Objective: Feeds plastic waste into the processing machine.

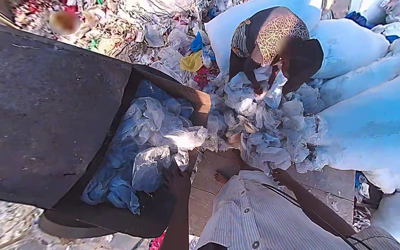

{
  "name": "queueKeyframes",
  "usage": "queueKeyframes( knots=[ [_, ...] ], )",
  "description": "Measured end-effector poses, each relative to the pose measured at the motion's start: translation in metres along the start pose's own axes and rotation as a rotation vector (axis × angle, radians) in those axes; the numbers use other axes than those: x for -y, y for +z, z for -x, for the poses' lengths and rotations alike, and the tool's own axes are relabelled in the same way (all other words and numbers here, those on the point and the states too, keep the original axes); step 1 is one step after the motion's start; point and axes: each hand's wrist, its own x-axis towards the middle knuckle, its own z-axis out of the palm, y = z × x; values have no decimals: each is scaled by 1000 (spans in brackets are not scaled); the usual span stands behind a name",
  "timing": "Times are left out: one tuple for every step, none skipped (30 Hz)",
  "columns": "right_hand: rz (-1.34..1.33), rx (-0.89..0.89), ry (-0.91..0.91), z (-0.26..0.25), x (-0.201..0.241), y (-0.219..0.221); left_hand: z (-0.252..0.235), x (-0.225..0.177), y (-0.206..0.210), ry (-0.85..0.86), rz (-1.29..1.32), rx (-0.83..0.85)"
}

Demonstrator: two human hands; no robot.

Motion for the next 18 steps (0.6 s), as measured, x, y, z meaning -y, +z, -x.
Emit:
queueKeyframes(
  knots=[
    [11, 0, 3, 0, -3, 1, 0, -1, -1, -3, -6, 4],
    [18, -1, 4, 0, -5, 2, 0, -1, -2, 1, -6, 3],
    [23, -3, 4, 0, -5, 2, 0, -1, -2, 7, 0, 2],
    [24, -5, 6, 1, -5, 3, 0, 0, -2, 11, 9, -7],
    [18, -6, 5, 2, -4, 3, 0, 0, -1, 13, 19, -12],
    [10, -8, 2, 2, -4, 4, 0, 1, -1, 13, 21, -12],
    [-1, -13, -3, 1, -2, 5, -1, 1, -1, 10, 17, -10],
    [-21, -18, -3, 2, 0, 5, 0, 0, -1, 9, 25, -5],
    [-55, -24, -2, 4, 4, 6, 0, 1, -1, 12, 38, -1],
    [-102, -34, -1, 6, 9, 7, 0, 1, -2, 16, 50, 3],
    [-155, -49, 1, 10, 14, 8, 0, 1, -3, 17, 54, 3],
    [-208, -69, 2, 14, 19, 9, 1, 0, -4, 12, 57, 7],
    [-258, -91, -1, 18, 24, 8, 2, -2, -7, 6, 62, 18],
    [-301, -112, -5, 22, 29, 8, 3, -4, -11, -3, 75, 37],
    [-339, -136, -13, 26, 34, 6, 3, -4, -12, -2, 86, 45],
    [-380, -167, -24, 29, 39, 5, 3, -3, -11, 6, 84, 48],
    [-418, -204, -39, 32, 45, 4, 3, -1, -9, 16, 83, 39],
    [-453, -237, -60, 34, 51, 3, 3, 1, -8, 25, 82, 28]
  ],
)
